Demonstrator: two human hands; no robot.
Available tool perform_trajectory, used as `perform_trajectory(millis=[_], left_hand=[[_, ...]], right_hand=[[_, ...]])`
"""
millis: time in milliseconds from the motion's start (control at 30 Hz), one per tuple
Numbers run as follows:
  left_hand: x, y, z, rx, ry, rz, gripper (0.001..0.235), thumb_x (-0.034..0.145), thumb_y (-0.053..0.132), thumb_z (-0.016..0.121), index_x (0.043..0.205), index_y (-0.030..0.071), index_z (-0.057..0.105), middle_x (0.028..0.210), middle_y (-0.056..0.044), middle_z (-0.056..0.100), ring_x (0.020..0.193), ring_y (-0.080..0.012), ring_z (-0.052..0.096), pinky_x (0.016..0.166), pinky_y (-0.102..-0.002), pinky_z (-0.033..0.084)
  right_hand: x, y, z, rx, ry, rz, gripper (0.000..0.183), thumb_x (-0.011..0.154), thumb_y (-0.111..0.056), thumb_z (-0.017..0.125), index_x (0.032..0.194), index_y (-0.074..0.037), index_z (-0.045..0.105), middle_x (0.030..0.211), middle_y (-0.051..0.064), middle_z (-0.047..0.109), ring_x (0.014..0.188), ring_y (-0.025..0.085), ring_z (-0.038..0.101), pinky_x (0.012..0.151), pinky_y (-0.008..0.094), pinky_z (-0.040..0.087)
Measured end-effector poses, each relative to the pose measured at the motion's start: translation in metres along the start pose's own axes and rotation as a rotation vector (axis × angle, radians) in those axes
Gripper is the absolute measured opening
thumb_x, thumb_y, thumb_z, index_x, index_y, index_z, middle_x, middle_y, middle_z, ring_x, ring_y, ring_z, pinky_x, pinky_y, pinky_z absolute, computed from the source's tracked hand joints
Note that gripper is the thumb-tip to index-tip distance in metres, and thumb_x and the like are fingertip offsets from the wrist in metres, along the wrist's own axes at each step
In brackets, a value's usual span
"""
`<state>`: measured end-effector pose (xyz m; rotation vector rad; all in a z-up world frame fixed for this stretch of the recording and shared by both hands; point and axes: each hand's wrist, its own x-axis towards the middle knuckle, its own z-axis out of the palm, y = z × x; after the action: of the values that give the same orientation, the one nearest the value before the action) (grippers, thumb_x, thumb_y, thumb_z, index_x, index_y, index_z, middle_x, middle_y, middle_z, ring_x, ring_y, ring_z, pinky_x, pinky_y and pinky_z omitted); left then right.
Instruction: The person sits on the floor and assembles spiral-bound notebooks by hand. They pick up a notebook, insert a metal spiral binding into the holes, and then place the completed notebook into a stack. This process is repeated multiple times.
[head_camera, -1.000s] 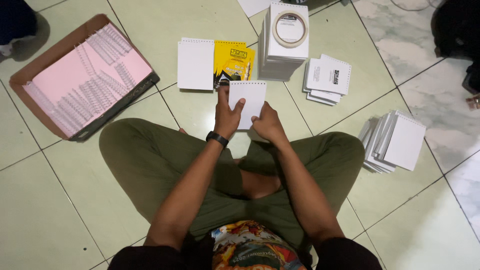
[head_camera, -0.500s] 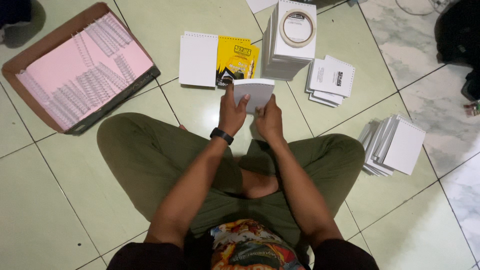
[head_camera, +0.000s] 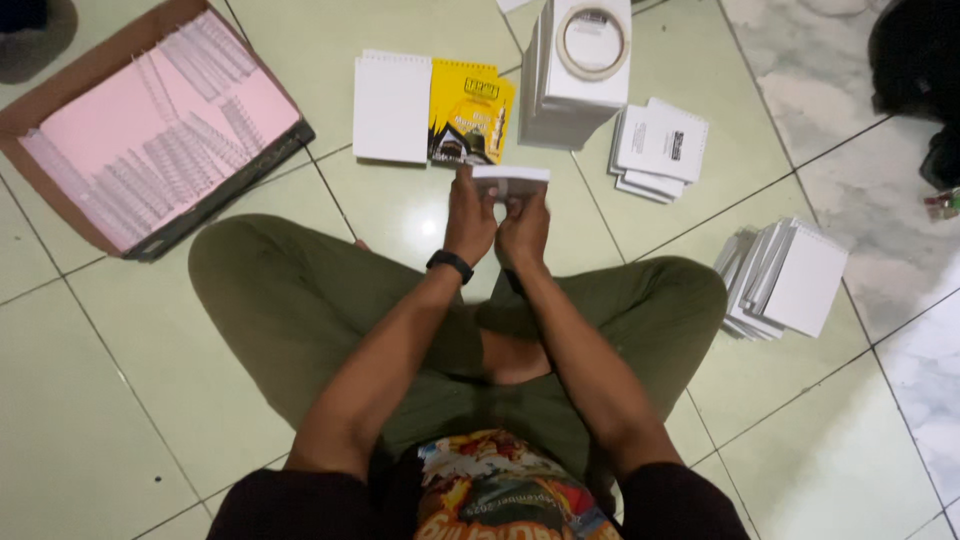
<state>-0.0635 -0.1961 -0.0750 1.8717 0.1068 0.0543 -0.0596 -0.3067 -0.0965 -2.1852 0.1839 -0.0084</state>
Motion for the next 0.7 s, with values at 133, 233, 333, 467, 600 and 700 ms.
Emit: perform_trajectory(millis=[133,233,333,467,600,700], left_hand=[[0.0,0.003,-0.002,-0.009,0.011,0.02,0.045,0.104,0.001,0.048,0.145,-0.009,0.031,0.135,-0.034,0.046,0.133,-0.0537,0.043,0.116,-0.06,0.032],[-0.001,0.002,-0.005,-0.01,0.019,-0.015,0.046,0.108,0.007,0.047,0.146,-0.011,0.029,0.138,-0.036,0.044,0.135,-0.0543,0.041,0.117,-0.06,0.031],[0.005,0.002,-0.008,-0.043,0.023,-0.014,0.047,0.107,0.009,0.049,0.147,-0.011,0.032,0.139,-0.034,0.046,0.137,-0.0513,0.042,0.119,-0.057,0.03],[0.013,-0.007,-0.02,-0.067,0.009,-0.034,0.053,0.102,0.022,0.064,0.146,0.0,0.045,0.139,-0.026,0.052,0.136,-0.0425,0.048,0.114,-0.051,0.037],[0.003,-0.003,-0.019,-0.139,-0.146,-0.119,0.069,0.108,0.025,0.052,0.159,-0.005,0.017,0.163,-0.031,0.025,0.152,-0.0421,0.025,0.128,-0.053,0.02],[0.003,0.001,-0.019,-0.081,-0.184,-0.132,0.071,0.107,0.029,0.05,0.158,-0.007,0.016,0.161,-0.034,0.027,0.151,-0.0438,0.027,0.127,-0.053,0.021]], right_hand=[[0.01,0.008,0.004,-0.146,0.036,-0.021,0.053,0.098,0.003,0.05,0.149,0.006,0.035,0.146,0.036,0.046,0.145,0.062,0.024,0.12,0.066,0.025],[0.006,0.006,0.007,-0.161,-0.009,0.049,0.052,0.104,-0.009,0.052,0.15,0.005,0.033,0.146,0.043,0.038,0.146,0.062,0.022,0.12,0.069,0.028],[0.004,0.003,-0.005,-0.091,-0.018,0.005,0.045,0.105,-0.01,0.052,0.146,0.001,0.039,0.143,0.041,0.043,0.144,0.063,0.022,0.118,0.071,0.024],[0.002,-0.016,-0.037,-0.018,-0.282,0.045,0.048,0.093,-0.005,0.062,0.136,0.009,0.045,0.128,0.044,0.058,0.127,0.062,0.05,0.103,0.068,0.044],[0.003,-0.032,-0.06,-0.19,-0.503,0.153,0.069,0.094,-0.016,0.065,0.151,0.01,0.036,0.144,0.038,0.051,0.14,0.05,0.046,0.112,0.059,0.042],[0.007,-0.025,-0.058,-0.187,-0.516,0.14,0.071,0.092,-0.018,0.064,0.151,0.01,0.036,0.142,0.039,0.051,0.138,0.052,0.046,0.11,0.062,0.044]])
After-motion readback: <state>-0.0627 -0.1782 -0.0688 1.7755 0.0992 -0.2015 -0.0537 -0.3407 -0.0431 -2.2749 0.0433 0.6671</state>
